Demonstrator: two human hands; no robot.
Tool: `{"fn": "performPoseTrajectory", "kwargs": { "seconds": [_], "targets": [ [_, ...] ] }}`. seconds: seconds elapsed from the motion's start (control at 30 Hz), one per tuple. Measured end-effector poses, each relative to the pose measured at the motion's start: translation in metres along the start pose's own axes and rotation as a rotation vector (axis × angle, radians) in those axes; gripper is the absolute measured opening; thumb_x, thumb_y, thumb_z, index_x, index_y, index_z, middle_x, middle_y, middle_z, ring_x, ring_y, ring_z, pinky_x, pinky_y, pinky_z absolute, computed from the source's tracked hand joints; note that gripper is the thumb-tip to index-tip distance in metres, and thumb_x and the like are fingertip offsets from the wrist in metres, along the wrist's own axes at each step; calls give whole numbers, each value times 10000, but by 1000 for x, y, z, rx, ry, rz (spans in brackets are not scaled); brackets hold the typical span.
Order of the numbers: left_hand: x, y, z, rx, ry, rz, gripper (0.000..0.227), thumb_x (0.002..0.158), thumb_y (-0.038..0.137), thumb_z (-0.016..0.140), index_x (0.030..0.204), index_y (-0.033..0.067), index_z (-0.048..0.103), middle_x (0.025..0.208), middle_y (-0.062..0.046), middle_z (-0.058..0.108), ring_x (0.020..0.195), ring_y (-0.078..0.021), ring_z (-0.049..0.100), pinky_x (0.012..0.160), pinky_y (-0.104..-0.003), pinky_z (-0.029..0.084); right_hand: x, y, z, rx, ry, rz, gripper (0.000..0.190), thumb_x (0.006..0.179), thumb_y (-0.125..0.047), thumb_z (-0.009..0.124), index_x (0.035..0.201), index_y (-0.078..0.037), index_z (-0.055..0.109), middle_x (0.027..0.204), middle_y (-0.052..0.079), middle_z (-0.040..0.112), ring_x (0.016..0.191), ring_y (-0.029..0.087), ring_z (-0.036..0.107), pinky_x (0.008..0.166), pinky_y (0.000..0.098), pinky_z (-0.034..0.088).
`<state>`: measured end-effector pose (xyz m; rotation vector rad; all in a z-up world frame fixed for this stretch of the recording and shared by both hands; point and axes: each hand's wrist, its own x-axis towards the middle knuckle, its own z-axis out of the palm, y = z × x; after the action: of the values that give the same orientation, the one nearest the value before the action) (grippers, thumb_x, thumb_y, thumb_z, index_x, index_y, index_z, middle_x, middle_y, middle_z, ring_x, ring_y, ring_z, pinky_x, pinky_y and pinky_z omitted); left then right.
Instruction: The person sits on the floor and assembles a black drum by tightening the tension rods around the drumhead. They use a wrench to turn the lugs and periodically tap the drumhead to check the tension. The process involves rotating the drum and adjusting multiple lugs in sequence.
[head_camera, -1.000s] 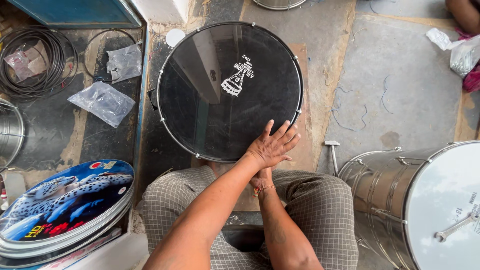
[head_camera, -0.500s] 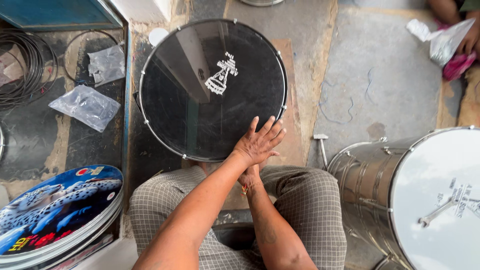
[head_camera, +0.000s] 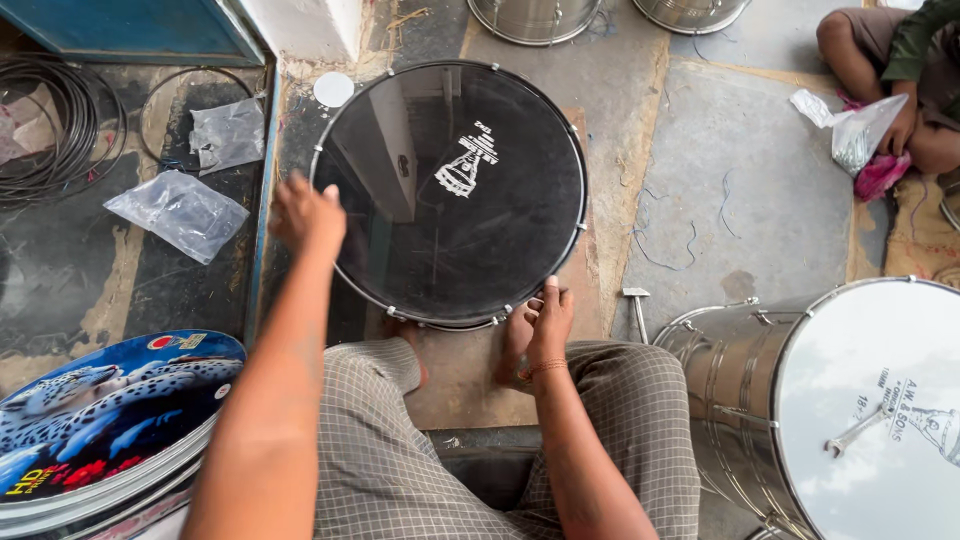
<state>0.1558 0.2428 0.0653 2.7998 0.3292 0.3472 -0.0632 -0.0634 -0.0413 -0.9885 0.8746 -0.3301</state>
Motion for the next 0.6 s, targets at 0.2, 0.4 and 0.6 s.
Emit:
{"fn": "performPoseTrajectory", "kwargs": {
  "seconds": [0.2, 0.4, 0.6],
  "targets": [
    [28, -81, 64, -218, -289, -73, 394, 1016, 442, 611, 1070, 58, 681, 1116, -222, 703, 1092, -473, 622, 915, -551, 484, -2, -6, 7, -302, 23, -177, 286, 1045, -321, 594, 1002, -48, 521, 856, 61, 609, 701, 119, 588, 604, 276, 544],
    [2, -98, 66, -237, -315, -119, 406, 985, 422, 626, 1001, 23, 698, 1057, -244, 714, 1048, -460, 656, 900, -537, 502, 46, -16, -1, -272, -2, -161, 283, 999, -272, 632, 1064, -12, 540, 871, 70, 641, 684, 146, 612, 601, 308, 577],
    [-84, -93, 15, -398, -681, -379, 415, 966, 392, 653, 984, -19, 707, 961, -238, 775, 916, -387, 769, 835, -500, 586, 130, -71, 26, -722, 16, -339, 318, 987, -297, 690, 1059, 12, 699, 884, 122, 695, 736, 175, 617, 672, 336, 503]
  ]
}}
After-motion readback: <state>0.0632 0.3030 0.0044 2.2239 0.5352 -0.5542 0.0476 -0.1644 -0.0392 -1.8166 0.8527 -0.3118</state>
